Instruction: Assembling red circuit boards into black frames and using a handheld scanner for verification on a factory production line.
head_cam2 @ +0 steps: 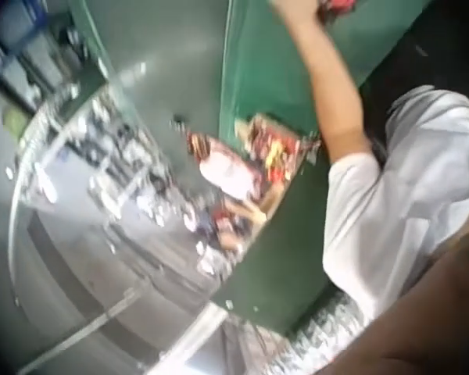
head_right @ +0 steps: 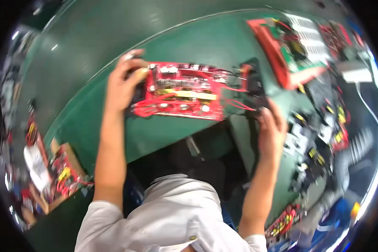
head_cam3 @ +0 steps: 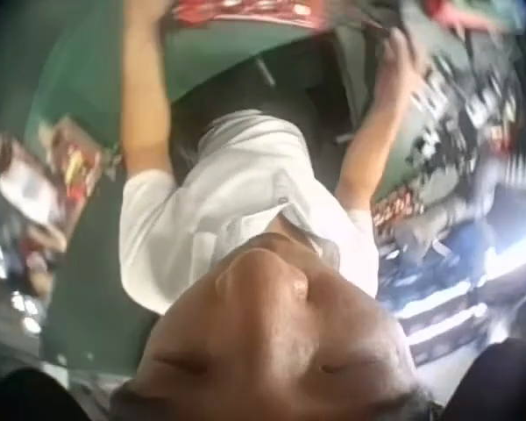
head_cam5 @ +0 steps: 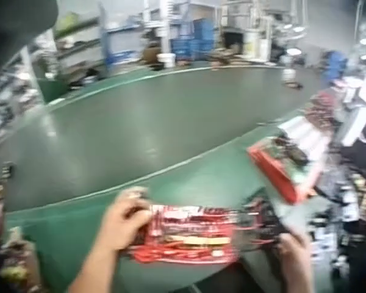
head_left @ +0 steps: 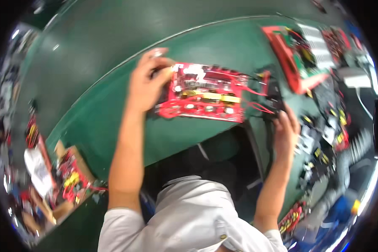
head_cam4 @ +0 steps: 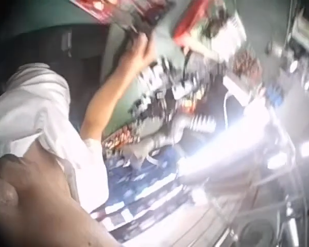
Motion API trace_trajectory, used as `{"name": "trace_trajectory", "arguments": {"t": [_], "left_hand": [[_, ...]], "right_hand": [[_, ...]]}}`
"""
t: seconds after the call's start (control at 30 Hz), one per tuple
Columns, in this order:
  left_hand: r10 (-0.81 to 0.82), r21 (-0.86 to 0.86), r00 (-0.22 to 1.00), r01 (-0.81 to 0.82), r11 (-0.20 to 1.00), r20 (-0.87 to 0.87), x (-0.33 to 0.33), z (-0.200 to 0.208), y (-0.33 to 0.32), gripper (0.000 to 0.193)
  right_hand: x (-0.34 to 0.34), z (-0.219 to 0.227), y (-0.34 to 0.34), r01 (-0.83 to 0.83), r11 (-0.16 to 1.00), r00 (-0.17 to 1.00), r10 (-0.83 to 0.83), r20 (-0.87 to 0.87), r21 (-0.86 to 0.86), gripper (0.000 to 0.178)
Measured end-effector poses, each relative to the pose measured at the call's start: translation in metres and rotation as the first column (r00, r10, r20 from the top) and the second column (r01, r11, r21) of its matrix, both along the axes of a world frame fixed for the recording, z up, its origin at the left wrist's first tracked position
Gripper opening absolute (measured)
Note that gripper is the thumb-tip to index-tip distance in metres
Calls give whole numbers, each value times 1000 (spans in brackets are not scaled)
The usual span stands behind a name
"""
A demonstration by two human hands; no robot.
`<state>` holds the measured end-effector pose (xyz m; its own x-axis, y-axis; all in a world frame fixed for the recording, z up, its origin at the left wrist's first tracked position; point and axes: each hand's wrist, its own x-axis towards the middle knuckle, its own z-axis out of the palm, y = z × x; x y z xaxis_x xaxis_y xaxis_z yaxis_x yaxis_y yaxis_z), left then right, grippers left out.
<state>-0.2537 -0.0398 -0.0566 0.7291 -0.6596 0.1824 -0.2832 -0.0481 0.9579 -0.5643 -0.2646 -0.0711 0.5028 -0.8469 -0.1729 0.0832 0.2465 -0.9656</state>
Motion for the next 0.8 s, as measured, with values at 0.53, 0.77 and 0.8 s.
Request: {"name": "trace_trajectory", "arguments": {"t": [0.53,0.77,0.8], "left_hand": [[-59,-35,997,58,998,-39,1,-3,-12,15],[-62,-34,996,61,998,-57,4,-4,-11,17],[-67,-25,996,66,998,-54,5,-4,-11,20]], "right_hand": [[1,10,-6,-137,988,990,138,14,-69,40],[2,9,-5,-149,987,988,151,37,-58,39],[2,10,-5,-145,988,988,147,51,-43,39]]}}
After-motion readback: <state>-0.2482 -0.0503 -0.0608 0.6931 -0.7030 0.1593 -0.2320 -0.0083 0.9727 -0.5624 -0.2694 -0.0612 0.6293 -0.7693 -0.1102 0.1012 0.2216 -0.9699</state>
